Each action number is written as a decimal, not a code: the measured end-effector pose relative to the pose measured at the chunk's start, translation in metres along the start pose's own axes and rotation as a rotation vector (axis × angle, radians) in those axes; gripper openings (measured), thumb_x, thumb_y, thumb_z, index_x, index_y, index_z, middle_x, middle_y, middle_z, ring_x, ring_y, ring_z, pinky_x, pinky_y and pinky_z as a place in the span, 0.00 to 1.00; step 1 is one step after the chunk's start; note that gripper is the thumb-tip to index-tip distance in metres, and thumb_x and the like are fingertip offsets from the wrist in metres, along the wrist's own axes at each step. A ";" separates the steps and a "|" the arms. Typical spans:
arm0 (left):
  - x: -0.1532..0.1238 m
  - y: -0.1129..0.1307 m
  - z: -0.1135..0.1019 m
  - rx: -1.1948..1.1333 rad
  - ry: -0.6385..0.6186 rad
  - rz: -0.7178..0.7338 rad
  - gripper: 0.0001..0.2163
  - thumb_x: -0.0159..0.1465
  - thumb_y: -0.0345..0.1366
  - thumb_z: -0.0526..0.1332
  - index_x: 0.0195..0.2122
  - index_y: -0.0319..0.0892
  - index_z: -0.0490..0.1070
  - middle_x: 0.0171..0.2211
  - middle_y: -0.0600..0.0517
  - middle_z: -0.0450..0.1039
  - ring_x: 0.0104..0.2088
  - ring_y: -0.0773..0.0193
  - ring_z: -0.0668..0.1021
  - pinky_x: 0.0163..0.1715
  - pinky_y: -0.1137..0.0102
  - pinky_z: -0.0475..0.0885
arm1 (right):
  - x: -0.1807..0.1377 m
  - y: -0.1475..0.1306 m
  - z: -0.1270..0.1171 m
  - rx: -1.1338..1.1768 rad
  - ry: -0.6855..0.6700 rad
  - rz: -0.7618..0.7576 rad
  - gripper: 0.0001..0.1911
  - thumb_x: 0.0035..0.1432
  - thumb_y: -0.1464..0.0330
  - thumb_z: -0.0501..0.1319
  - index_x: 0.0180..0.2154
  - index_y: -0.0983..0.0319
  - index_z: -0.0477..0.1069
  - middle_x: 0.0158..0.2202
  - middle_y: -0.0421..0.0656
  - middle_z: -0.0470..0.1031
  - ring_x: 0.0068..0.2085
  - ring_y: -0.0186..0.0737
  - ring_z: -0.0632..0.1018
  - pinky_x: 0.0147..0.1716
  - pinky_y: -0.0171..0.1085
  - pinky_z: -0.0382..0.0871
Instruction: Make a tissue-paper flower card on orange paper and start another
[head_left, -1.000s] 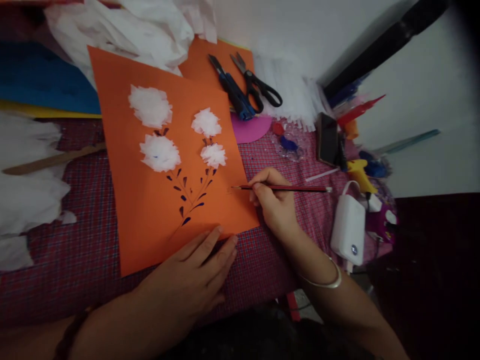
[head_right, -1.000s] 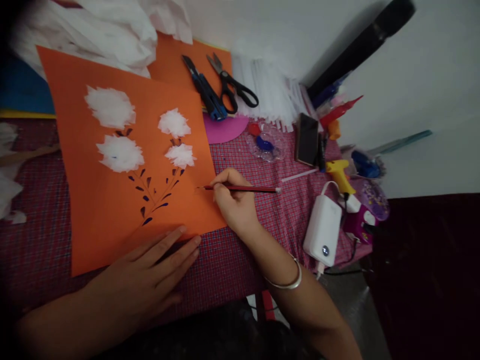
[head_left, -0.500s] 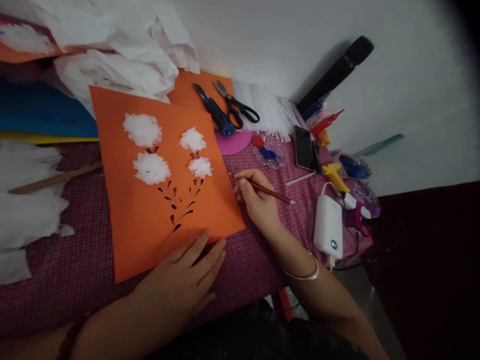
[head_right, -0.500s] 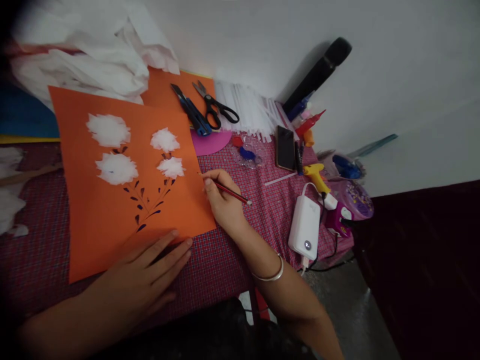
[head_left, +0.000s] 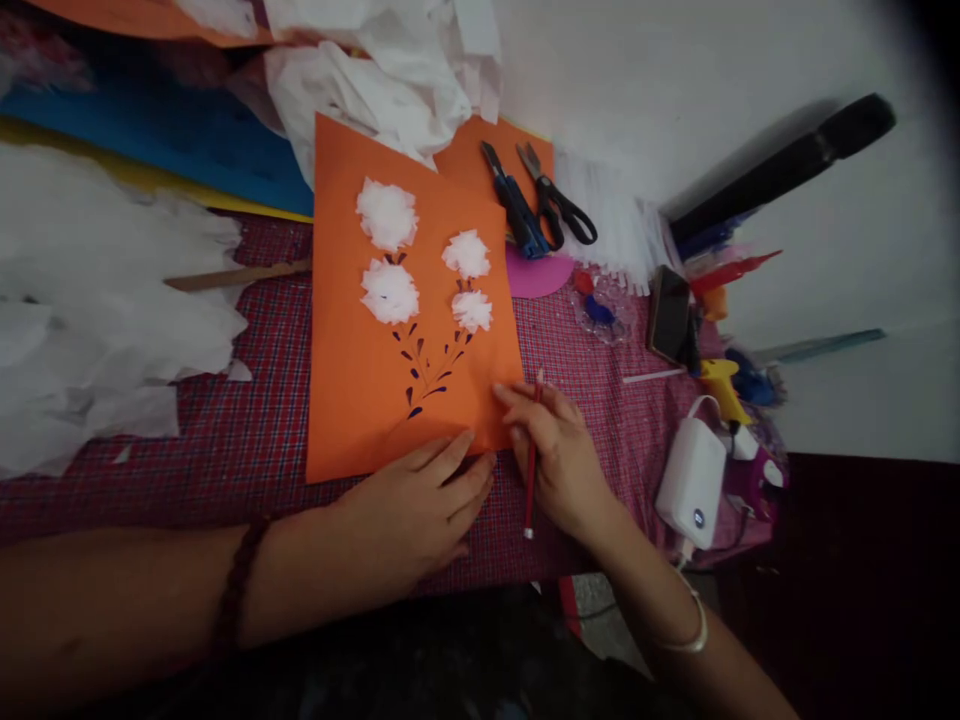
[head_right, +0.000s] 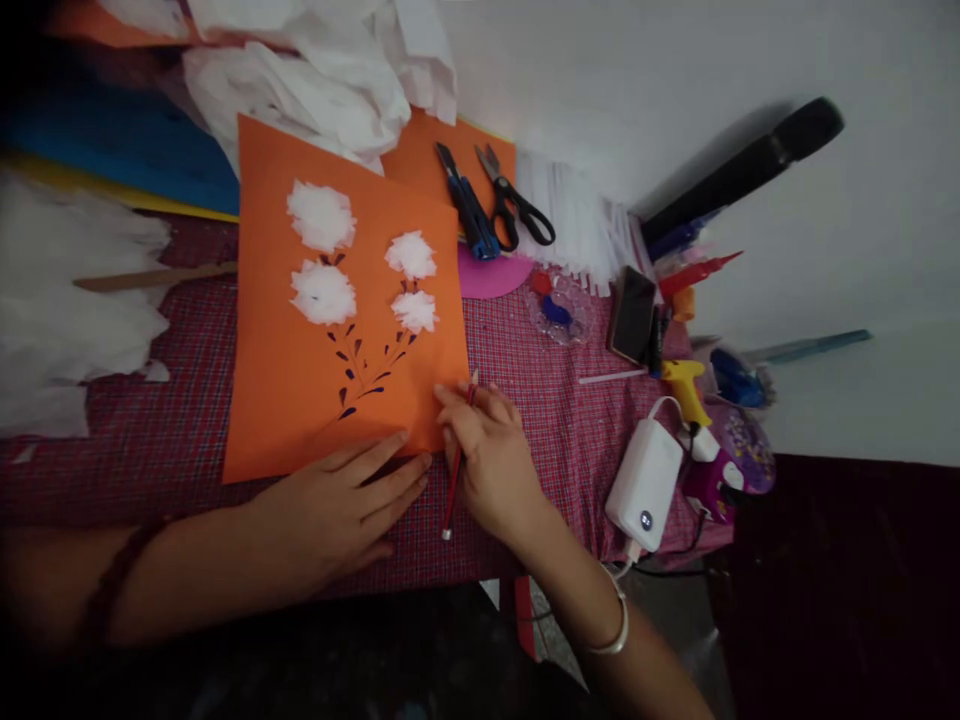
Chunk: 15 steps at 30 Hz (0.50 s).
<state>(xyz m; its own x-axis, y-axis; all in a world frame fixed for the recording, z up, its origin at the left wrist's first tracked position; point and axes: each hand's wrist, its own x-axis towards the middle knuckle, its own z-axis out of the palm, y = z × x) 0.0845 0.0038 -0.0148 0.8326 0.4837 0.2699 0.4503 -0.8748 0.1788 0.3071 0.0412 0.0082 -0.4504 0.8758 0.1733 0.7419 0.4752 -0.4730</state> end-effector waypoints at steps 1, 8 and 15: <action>0.000 0.000 0.001 0.007 0.005 0.004 0.22 0.67 0.49 0.62 0.55 0.38 0.74 0.59 0.44 0.73 0.61 0.47 0.69 0.62 0.57 0.59 | 0.000 0.000 0.003 -0.057 -0.024 -0.018 0.10 0.66 0.73 0.55 0.44 0.55 0.70 0.59 0.44 0.75 0.61 0.52 0.72 0.61 0.59 0.61; -0.002 0.002 0.005 0.030 0.033 0.025 0.21 0.66 0.48 0.62 0.53 0.38 0.76 0.58 0.43 0.73 0.58 0.43 0.71 0.60 0.54 0.61 | 0.012 -0.005 0.006 -0.303 -0.085 -0.047 0.16 0.67 0.73 0.53 0.53 0.59 0.70 0.58 0.46 0.76 0.61 0.50 0.72 0.63 0.56 0.61; -0.004 0.003 0.009 0.040 0.029 0.025 0.22 0.65 0.47 0.63 0.55 0.37 0.74 0.59 0.42 0.72 0.59 0.43 0.70 0.62 0.54 0.60 | 0.004 -0.014 0.004 -0.376 -0.074 -0.033 0.17 0.67 0.74 0.52 0.53 0.59 0.71 0.53 0.47 0.79 0.60 0.50 0.72 0.62 0.55 0.62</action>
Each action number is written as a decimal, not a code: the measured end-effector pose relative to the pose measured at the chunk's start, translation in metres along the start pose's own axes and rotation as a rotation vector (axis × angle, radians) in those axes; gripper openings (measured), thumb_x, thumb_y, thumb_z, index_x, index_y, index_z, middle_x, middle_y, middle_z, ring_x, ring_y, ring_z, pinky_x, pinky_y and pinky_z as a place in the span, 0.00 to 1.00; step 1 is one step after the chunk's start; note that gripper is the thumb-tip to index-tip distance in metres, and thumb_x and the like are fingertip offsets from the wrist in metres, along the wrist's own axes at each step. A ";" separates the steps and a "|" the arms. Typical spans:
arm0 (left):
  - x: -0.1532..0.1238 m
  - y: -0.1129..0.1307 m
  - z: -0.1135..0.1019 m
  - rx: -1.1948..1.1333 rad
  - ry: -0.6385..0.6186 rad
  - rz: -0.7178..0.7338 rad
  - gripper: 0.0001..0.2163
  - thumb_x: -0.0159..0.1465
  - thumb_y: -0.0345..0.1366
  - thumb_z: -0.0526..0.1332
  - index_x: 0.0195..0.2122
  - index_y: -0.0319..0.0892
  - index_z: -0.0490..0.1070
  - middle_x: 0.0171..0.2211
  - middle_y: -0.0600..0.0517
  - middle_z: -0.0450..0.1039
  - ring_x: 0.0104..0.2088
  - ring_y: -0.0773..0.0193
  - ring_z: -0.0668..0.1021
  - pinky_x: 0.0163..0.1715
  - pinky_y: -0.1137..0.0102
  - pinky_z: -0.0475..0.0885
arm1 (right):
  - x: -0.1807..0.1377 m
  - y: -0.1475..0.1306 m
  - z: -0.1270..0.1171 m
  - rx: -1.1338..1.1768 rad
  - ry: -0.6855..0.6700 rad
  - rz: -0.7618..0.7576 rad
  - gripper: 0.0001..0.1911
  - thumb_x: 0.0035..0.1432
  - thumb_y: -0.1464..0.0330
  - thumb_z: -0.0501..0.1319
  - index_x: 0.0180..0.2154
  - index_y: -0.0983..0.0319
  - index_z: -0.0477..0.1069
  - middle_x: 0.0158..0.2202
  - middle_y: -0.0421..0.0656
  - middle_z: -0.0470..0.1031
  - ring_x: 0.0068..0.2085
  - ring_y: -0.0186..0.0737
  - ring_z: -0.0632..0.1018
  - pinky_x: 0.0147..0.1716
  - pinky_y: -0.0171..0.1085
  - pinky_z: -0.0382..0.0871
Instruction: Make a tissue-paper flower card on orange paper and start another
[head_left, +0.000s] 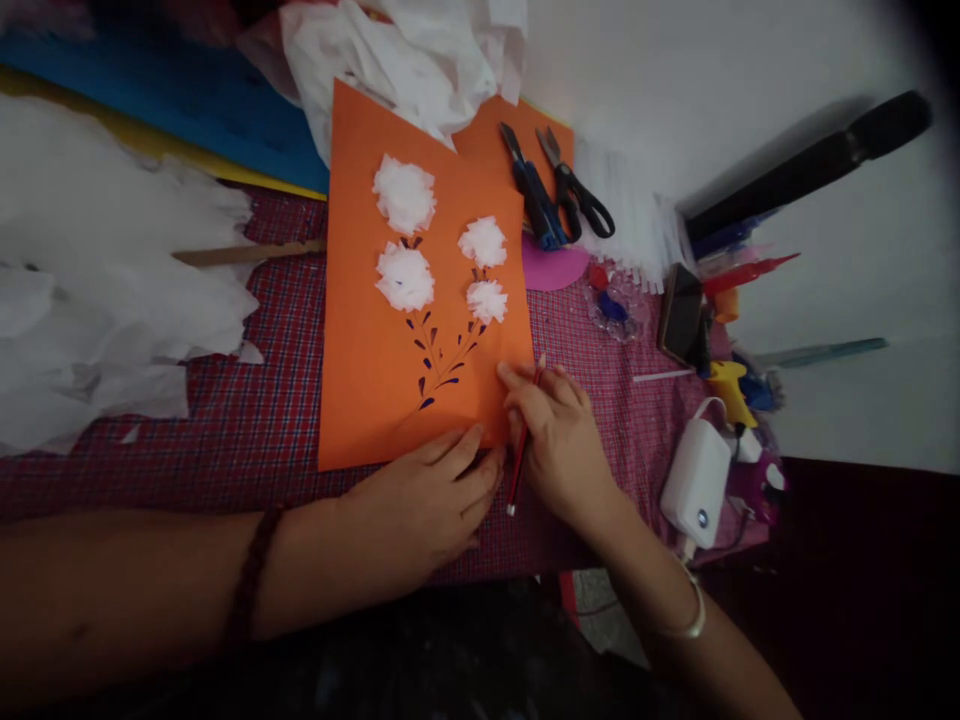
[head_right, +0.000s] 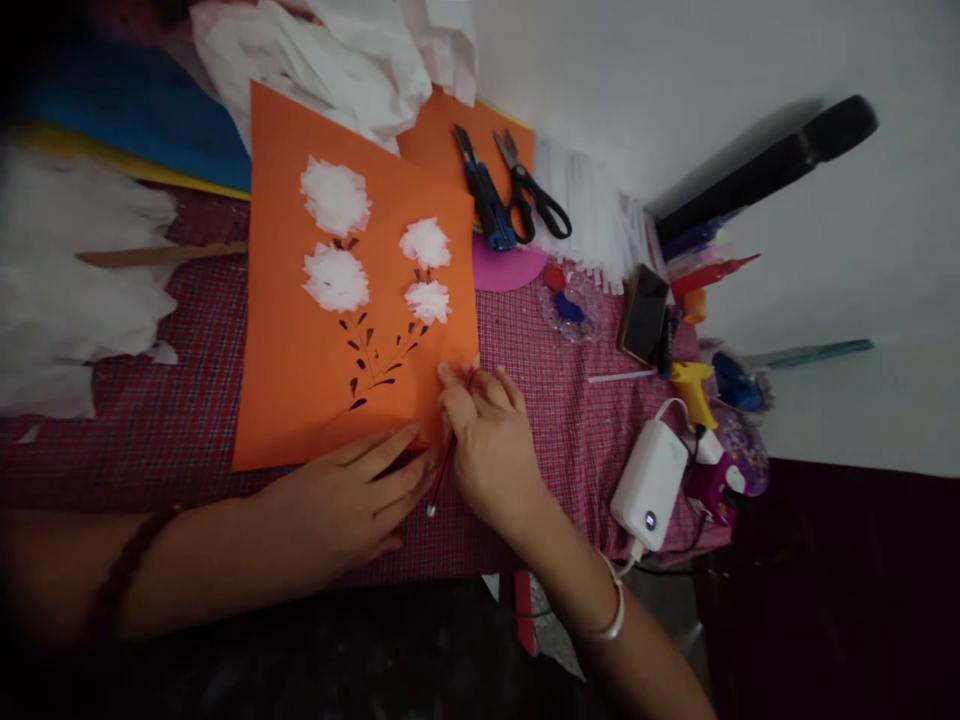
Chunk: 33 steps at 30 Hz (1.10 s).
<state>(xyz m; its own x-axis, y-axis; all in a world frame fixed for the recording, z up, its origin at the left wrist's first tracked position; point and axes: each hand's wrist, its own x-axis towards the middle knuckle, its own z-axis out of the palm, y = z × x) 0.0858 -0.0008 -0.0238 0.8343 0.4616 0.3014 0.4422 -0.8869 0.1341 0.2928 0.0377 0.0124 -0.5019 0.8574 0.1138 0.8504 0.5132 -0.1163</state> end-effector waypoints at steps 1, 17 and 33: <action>0.000 0.000 0.000 0.002 0.001 0.003 0.22 0.65 0.48 0.63 0.54 0.37 0.75 0.59 0.42 0.72 0.59 0.42 0.70 0.62 0.53 0.60 | 0.000 -0.001 0.001 -0.005 -0.006 -0.006 0.17 0.67 0.74 0.52 0.53 0.59 0.71 0.55 0.48 0.78 0.60 0.50 0.73 0.62 0.55 0.63; 0.001 0.008 -0.001 0.066 0.077 -0.057 0.25 0.66 0.45 0.59 0.55 0.29 0.72 0.57 0.34 0.73 0.58 0.44 0.74 0.61 0.56 0.62 | 0.000 -0.002 0.002 -0.056 0.000 -0.011 0.18 0.66 0.75 0.52 0.55 0.61 0.70 0.56 0.49 0.77 0.57 0.49 0.74 0.61 0.53 0.63; 0.000 0.008 0.004 0.053 0.084 -0.102 0.24 0.65 0.47 0.61 0.53 0.32 0.74 0.58 0.34 0.73 0.59 0.45 0.74 0.60 0.58 0.63 | -0.023 0.007 -0.003 0.215 0.073 0.083 0.13 0.66 0.74 0.54 0.48 0.58 0.72 0.52 0.45 0.80 0.55 0.45 0.76 0.59 0.53 0.68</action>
<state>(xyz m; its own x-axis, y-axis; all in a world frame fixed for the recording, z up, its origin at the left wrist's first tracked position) 0.0907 -0.0079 -0.0267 0.7549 0.5434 0.3672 0.5416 -0.8323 0.1183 0.3107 0.0218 0.0115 -0.4126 0.8957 0.1657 0.8311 0.4446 -0.3342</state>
